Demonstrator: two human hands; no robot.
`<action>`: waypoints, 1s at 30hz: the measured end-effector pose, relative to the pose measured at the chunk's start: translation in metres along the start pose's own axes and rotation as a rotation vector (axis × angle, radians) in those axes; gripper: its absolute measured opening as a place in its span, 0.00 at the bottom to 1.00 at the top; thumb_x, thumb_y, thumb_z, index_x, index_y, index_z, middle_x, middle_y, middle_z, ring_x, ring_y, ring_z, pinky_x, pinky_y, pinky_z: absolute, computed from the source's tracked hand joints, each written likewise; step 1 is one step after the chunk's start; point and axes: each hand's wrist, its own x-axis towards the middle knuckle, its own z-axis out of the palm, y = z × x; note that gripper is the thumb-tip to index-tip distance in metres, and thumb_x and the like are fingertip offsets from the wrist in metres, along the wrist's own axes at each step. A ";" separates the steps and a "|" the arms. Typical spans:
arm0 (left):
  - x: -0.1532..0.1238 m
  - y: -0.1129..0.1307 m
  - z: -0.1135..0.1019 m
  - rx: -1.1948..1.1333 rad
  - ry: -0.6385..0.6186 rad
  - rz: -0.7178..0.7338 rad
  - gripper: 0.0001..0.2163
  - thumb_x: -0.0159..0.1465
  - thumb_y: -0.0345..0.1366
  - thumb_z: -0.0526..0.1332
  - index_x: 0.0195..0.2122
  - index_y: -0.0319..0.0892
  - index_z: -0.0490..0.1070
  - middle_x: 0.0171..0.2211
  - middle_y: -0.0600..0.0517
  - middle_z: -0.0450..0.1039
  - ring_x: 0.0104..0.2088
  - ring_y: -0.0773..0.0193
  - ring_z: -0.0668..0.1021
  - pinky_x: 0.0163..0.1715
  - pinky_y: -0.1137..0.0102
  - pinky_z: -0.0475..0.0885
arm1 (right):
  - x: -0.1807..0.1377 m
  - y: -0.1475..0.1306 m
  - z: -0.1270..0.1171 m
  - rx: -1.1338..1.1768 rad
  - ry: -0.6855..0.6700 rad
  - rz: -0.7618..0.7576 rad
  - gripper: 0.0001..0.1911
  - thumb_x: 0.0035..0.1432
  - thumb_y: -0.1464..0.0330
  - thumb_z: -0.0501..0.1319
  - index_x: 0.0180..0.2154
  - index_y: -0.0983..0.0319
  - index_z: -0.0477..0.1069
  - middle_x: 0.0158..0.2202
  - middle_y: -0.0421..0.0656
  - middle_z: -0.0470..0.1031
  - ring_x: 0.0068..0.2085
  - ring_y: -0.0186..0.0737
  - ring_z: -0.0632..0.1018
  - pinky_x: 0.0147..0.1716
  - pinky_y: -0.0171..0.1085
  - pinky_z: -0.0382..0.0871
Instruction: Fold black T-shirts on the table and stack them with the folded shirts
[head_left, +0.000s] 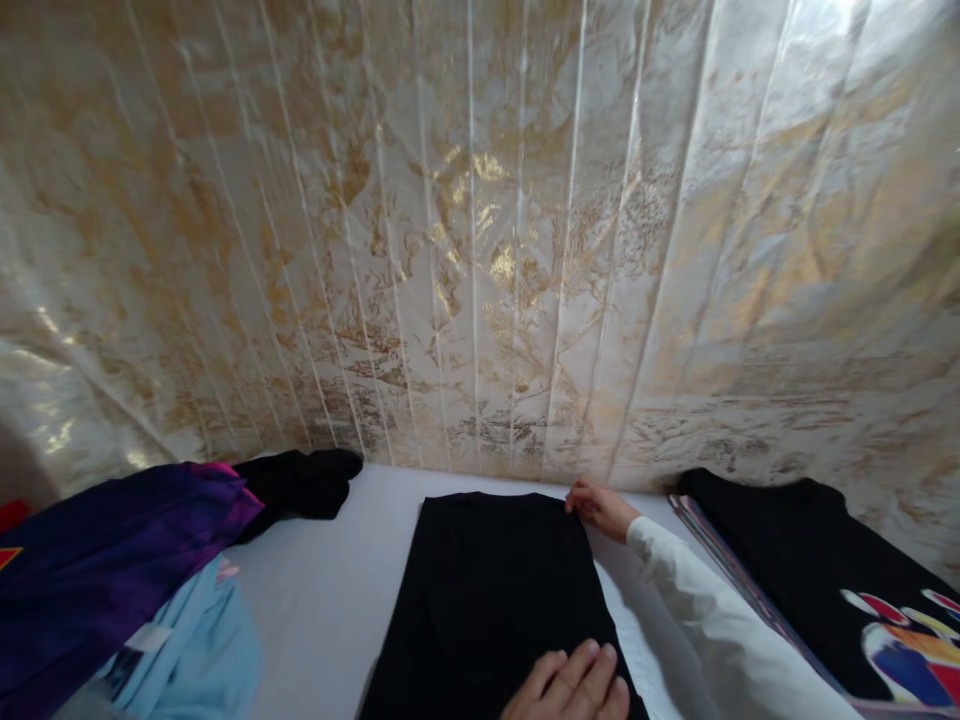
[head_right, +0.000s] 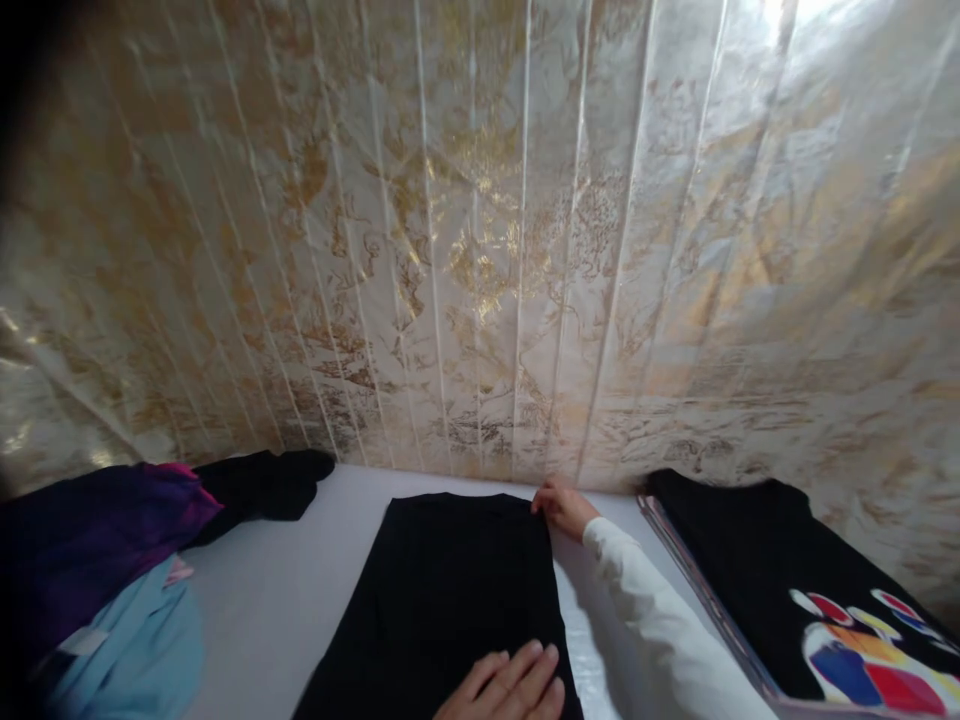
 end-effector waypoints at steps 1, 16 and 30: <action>0.000 -0.002 -0.001 -0.004 -0.026 -0.006 0.12 0.70 0.36 0.48 0.47 0.47 0.69 0.50 0.59 0.72 0.51 0.69 0.72 0.40 0.75 0.69 | 0.003 0.004 0.002 0.006 -0.015 -0.006 0.14 0.44 0.80 0.54 0.29 0.61 0.74 0.34 0.42 0.71 0.35 0.37 0.73 0.38 0.35 0.68; -0.002 0.003 -0.006 -0.073 -0.090 -0.076 0.12 0.67 0.41 0.54 0.50 0.52 0.68 0.49 0.54 0.73 0.49 0.63 0.74 0.42 0.71 0.71 | 0.019 0.004 -0.005 -0.236 -0.062 0.055 0.14 0.56 0.75 0.51 0.34 0.58 0.73 0.36 0.43 0.75 0.37 0.40 0.74 0.37 0.35 0.63; -0.017 0.011 0.017 0.009 -0.043 -0.036 0.10 0.67 0.36 0.54 0.47 0.44 0.68 0.48 0.52 0.74 0.46 0.64 0.77 0.37 0.74 0.72 | 0.005 -0.057 -0.008 -0.277 -0.014 0.039 0.17 0.54 0.79 0.48 0.40 0.60 0.70 0.42 0.45 0.71 0.39 0.38 0.75 0.37 0.34 0.65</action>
